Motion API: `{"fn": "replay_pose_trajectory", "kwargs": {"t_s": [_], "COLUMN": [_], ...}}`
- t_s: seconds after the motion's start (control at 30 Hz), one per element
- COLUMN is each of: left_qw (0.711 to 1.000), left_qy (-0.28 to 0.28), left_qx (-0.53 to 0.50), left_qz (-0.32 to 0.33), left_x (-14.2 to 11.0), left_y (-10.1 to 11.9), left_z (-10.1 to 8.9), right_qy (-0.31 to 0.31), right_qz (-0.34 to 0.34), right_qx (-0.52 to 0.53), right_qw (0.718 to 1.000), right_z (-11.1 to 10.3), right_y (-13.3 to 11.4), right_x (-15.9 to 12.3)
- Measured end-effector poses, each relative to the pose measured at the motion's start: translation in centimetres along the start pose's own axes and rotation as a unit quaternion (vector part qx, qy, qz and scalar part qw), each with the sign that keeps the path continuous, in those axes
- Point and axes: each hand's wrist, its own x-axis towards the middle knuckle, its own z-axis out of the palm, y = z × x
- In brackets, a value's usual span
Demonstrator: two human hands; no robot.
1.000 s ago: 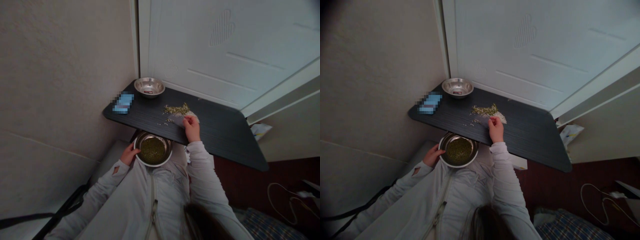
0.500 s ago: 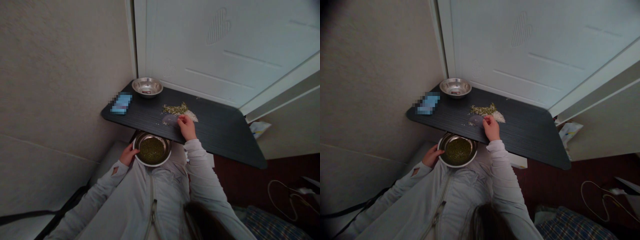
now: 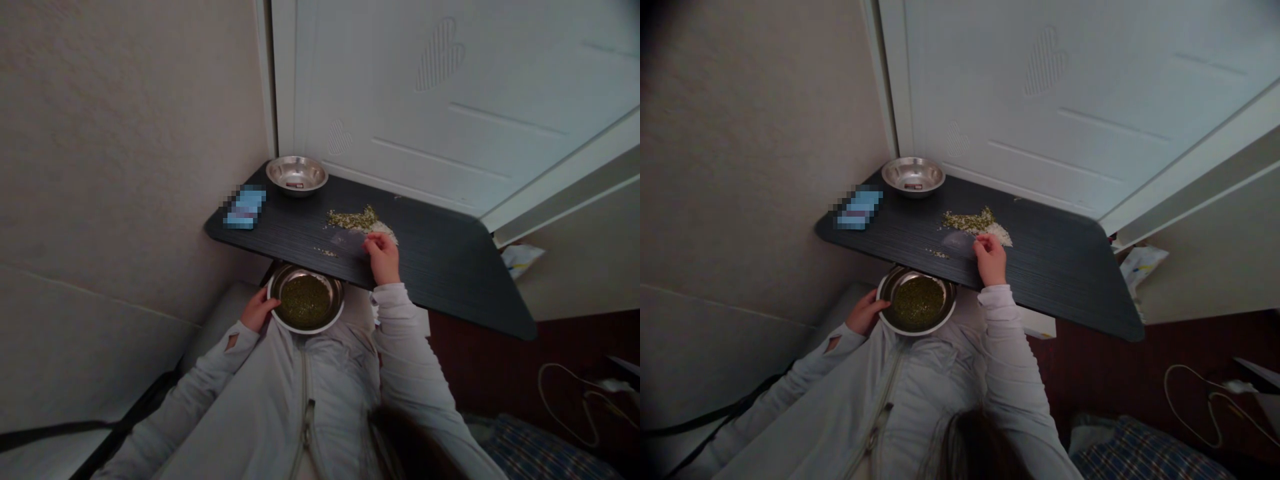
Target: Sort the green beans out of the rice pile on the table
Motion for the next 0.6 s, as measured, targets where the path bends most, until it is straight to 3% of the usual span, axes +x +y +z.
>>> {"fn": "replay_pose_trajectory", "kwargs": {"t_s": [0.07, 0.13, 0.6], "left_qw": [1.000, 1.000, 1.000], "left_qy": [-0.001, -0.002, -0.013], "left_qx": [0.000, -0.003, -0.010], "left_qz": [0.005, 0.008, 0.006], "left_x": [0.0, -0.1, -0.2], "left_y": [0.1, 0.2, 0.1], "left_z": [0.0, 0.0, 0.1], "right_qy": [0.055, 0.070, -0.048], "right_qz": [0.014, 0.026, 0.031], "right_qx": [-0.002, -0.007, -0.026], "right_qw": [0.998, 0.997, 0.998], "right_z": [-0.5, -1.1, -1.3], "right_y": [0.0, 0.1, 0.6], "right_x": [-0.1, -0.3, -1.0]}}
